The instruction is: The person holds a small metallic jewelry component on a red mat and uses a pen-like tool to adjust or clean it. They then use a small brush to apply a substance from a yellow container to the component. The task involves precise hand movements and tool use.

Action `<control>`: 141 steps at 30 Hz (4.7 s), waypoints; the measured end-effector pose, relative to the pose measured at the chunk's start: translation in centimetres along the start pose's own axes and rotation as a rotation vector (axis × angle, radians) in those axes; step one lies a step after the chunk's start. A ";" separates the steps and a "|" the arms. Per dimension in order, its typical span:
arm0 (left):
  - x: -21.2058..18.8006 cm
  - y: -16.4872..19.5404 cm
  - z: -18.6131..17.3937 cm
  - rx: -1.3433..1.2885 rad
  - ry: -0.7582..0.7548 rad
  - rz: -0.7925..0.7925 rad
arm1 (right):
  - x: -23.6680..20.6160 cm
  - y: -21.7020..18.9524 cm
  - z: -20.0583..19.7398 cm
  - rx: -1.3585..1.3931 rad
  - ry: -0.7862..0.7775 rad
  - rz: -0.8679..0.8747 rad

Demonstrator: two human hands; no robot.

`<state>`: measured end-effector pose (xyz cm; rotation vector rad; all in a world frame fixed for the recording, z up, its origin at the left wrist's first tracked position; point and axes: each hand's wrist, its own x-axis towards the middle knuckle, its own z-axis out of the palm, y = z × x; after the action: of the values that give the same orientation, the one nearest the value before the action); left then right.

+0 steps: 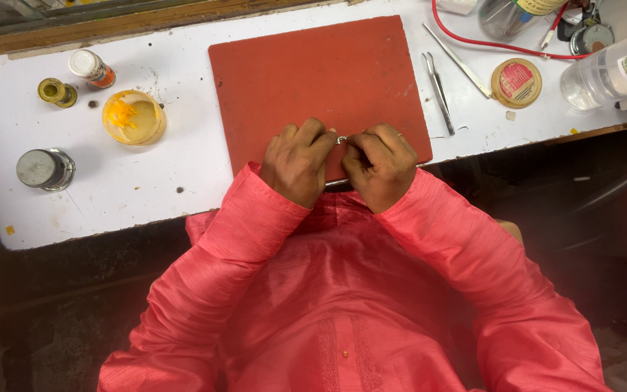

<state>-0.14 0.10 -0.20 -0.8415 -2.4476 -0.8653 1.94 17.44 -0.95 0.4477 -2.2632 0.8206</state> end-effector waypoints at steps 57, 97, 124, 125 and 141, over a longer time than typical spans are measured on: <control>0.2 0.5 -0.5 -0.129 0.055 -0.065 | 2.9 2.3 -2.7 0.422 -0.396 0.333; 0.0 0.5 -0.2 -0.069 0.056 -0.045 | 4.8 4.0 -2.0 0.391 -0.661 0.300; 0.2 0.7 -0.4 -0.112 0.066 -0.064 | 3.4 4.5 -2.5 0.739 -0.501 0.702; 0.2 0.6 -0.5 -0.109 0.062 -0.062 | 3.4 4.5 -2.5 0.736 -0.483 0.684; 0.2 0.6 -0.4 -0.096 0.065 -0.050 | 3.1 3.3 -1.9 0.625 -0.361 0.435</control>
<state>0.20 0.26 0.42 -0.7758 -2.3957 -1.0191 -1.07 20.84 0.91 0.4040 -2.4326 1.8181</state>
